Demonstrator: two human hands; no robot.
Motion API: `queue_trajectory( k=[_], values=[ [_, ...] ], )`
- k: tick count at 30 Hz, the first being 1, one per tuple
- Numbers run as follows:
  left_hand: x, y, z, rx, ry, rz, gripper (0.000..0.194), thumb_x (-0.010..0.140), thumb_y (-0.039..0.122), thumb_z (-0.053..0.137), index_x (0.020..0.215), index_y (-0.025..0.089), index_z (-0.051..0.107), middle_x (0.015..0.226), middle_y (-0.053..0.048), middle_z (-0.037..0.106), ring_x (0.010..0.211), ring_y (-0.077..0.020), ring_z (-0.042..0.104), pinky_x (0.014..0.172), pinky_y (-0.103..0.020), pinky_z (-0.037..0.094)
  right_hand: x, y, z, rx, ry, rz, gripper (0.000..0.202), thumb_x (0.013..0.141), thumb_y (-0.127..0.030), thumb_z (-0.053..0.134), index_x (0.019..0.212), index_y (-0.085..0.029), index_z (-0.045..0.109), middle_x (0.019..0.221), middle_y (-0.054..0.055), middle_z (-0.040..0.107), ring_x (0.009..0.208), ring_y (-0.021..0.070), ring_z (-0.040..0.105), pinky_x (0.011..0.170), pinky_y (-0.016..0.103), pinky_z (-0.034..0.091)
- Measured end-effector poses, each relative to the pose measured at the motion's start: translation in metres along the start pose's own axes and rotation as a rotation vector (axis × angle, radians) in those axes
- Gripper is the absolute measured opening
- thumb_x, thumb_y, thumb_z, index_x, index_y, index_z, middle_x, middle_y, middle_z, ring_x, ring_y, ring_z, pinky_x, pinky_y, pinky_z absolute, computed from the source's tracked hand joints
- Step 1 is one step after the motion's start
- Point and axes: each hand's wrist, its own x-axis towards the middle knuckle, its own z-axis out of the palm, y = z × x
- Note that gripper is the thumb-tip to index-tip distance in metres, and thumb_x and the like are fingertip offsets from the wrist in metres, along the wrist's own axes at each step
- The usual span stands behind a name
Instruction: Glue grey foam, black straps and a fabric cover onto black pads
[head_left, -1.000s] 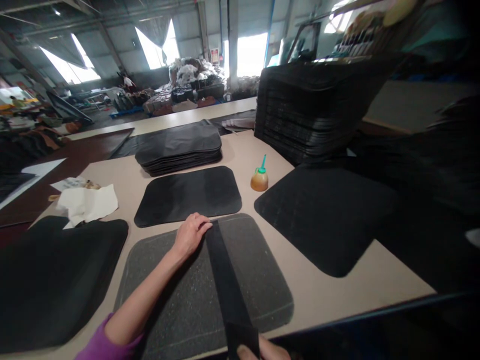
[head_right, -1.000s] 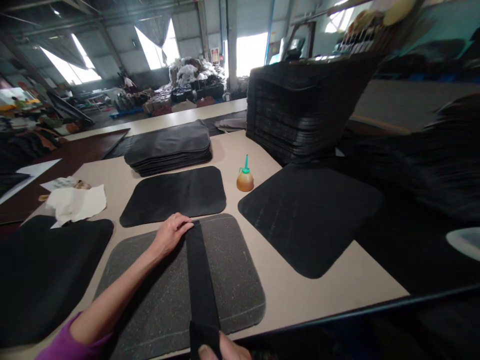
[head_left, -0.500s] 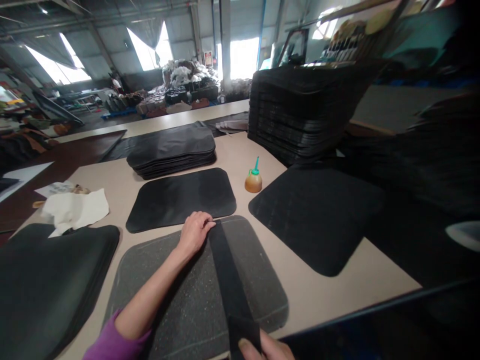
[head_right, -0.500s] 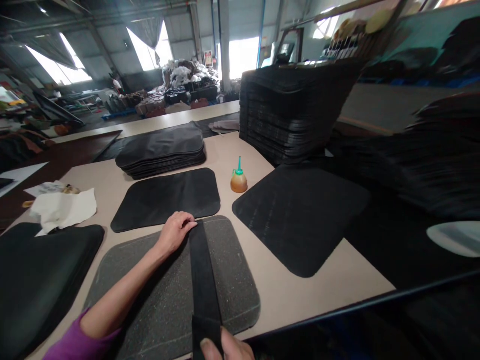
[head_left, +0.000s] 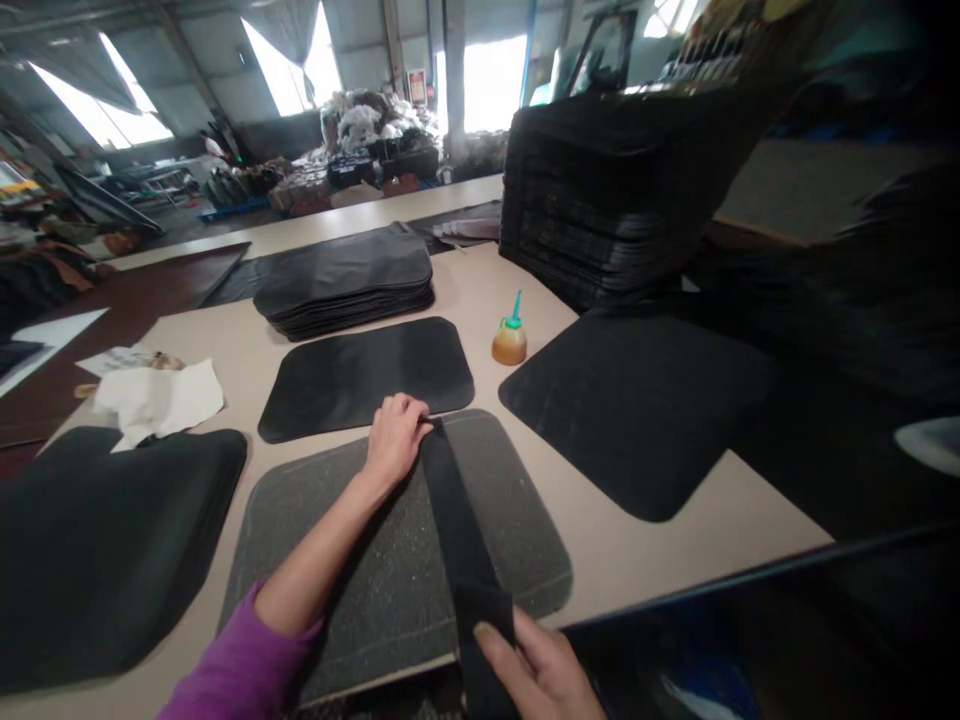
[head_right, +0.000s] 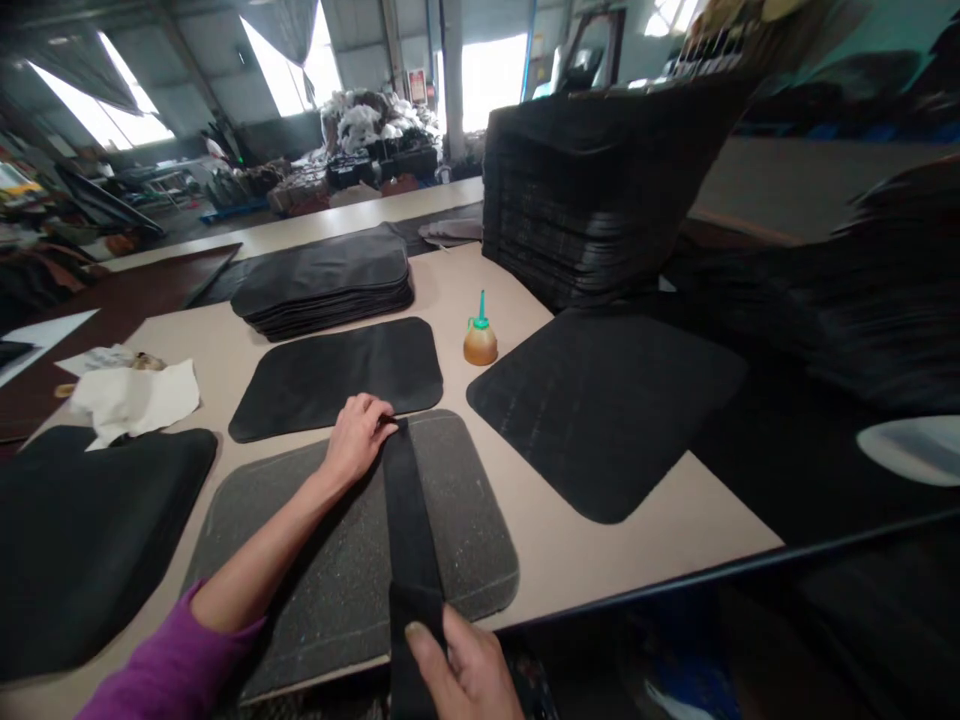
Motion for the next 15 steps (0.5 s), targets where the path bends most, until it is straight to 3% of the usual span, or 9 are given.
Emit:
queue_trajectory(
  k=[7, 11, 15],
  values=[
    [-0.012, 0.005, -0.005, 0.027, -0.125, 0.128, 0.026, 0.104, 0.024, 0.045, 0.11, 0.023, 0.07, 0.11, -0.01, 0.069, 0.114, -0.0291, 0.048, 0.098, -0.046, 0.033, -0.008, -0.007, 0.002, 0.361, 0.047, 0.199, 0.054, 0.085, -0.063, 0.073, 0.112, -0.016, 0.071, 0.076, 0.003, 0.07, 0.062, 0.0171, 0.064, 0.059, 0.027, 0.055],
    [-0.031, 0.006, -0.011, 0.058, -0.105, 0.175, 0.034, 0.106, 0.038, 0.042, 0.118, 0.019, 0.067, 0.116, -0.012, 0.07, 0.115, -0.0298, 0.05, 0.097, -0.046, 0.034, -0.01, -0.003, 0.0, 0.376, 0.044, 0.22, 0.056, 0.084, -0.061, 0.076, 0.116, -0.016, 0.069, 0.085, 0.005, 0.072, 0.065, 0.0157, 0.065, 0.059, 0.025, 0.054],
    [-0.046, 0.008, -0.013, 0.06, -0.091, 0.173, 0.036, 0.105, 0.041, 0.044, 0.128, 0.021, 0.062, 0.134, -0.009, 0.065, 0.12, -0.0299, 0.049, 0.1, -0.045, 0.034, -0.01, -0.005, 0.007, 0.348, 0.013, 0.199, 0.057, 0.082, -0.063, 0.077, 0.113, -0.016, 0.071, 0.086, 0.005, 0.073, 0.066, 0.0164, 0.065, 0.06, 0.027, 0.054]
  ],
)
